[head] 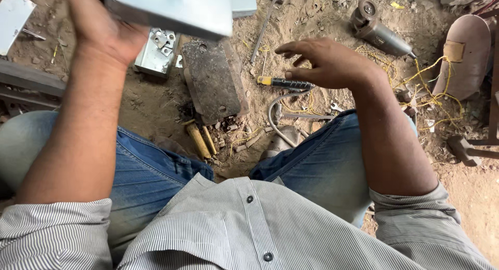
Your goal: The person welds a small metal tab onto a metal box and then places internal components and a metal bracket into the box.
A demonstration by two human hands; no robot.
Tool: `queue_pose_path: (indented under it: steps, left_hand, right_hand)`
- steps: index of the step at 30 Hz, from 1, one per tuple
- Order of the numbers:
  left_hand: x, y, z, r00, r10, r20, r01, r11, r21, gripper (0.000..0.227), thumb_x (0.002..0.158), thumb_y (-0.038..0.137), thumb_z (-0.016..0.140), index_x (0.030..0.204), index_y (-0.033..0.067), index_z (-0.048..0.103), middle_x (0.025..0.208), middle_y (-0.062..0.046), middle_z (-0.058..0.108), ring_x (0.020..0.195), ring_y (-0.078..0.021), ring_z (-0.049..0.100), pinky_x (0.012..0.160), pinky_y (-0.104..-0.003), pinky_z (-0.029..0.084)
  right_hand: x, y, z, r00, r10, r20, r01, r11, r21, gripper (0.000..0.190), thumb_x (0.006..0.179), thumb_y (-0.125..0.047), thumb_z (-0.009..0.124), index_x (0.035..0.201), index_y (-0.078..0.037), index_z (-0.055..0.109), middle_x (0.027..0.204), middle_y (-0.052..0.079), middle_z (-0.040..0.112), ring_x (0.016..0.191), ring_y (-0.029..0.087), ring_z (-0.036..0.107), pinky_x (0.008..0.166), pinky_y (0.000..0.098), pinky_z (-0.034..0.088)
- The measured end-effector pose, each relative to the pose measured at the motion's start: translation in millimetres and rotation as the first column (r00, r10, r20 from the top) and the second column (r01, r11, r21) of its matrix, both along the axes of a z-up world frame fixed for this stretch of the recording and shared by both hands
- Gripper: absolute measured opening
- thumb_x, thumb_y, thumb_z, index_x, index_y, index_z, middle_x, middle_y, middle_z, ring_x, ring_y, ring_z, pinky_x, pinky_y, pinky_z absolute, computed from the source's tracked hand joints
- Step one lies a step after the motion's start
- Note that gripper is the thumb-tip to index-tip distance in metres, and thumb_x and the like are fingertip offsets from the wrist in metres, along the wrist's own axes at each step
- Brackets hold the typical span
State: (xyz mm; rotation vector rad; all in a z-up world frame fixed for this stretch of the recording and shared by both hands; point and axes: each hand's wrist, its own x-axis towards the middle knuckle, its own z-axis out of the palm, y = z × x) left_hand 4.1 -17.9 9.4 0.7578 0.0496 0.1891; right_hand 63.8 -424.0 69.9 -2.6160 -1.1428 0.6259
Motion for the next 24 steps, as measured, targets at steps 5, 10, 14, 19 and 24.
queue_pose_path:
  steps: [5,10,14,19,24]
  left_hand:
    - [3,-44,-4,0.892,-0.027,-0.451,0.088,0.989,0.115,0.040,0.101,0.030,0.052,0.123,-0.0010,0.065,0.116,-0.014,0.072,0.109,-0.0267,0.074,0.098,-0.040,0.062]
    - [-4,-57,0,0.921,-0.186,-0.342,0.233,0.967,0.103,0.037,0.104,0.027,0.052,0.128,0.0014,0.063,0.122,-0.010,0.071,0.114,-0.0234,0.071,0.103,-0.040,0.059]
    - [-12,-77,10,0.923,-0.243,-0.300,0.338,0.884,0.324,0.037,0.104,0.030,0.057,0.125,0.0003,0.065,0.120,-0.010,0.074,0.112,-0.0190,0.073,0.103,-0.034,0.058]
    - [-23,-110,13,0.863,-0.310,-0.400,0.454,0.822,0.342,0.045,0.101,0.040,0.062,0.120,0.0002,0.067,0.108,-0.011,0.071,0.095,-0.0201,0.067,0.084,-0.031,0.052]
    - [-28,-130,4,0.909,-0.360,-0.212,0.416,0.826,0.379,0.093,0.088,0.067,0.064,0.146,-0.0040,0.049,0.151,-0.019,0.054,0.150,-0.0287,0.037,0.124,-0.043,0.014]
  right_hand:
    - [6,7,-1,0.999,-0.015,-0.050,0.015,1.000,-0.002,0.061,0.094,-0.045,0.066,0.150,-0.024,0.052,0.139,0.015,0.062,0.125,0.034,0.060,0.105,0.0503,0.048]
    - [8,10,-3,0.997,-0.032,-0.067,0.031,0.999,-0.020,0.058,0.095,-0.041,0.065,0.148,-0.022,0.053,0.141,0.014,0.062,0.119,0.032,0.065,0.100,0.0492,0.052]
    - [8,13,-11,0.999,0.041,0.022,-0.041,0.999,0.000,0.058,0.095,-0.034,0.069,0.149,-0.018,0.054,0.142,0.016,0.061,0.118,0.034,0.064,0.098,0.0508,0.050]
    - [7,31,-6,0.997,0.044,-0.058,-0.037,0.992,0.117,0.067,0.099,-0.036,0.069,0.157,-0.014,0.044,0.140,0.016,0.065,0.110,0.030,0.072,0.096,0.0449,0.059]
    - [-4,62,-26,0.999,-0.001,-0.054,0.017,0.956,0.293,0.100,0.086,-0.046,0.085,0.159,-0.007,0.029,0.137,0.028,0.059,0.105,0.036,0.071,0.090,0.0510,0.054]
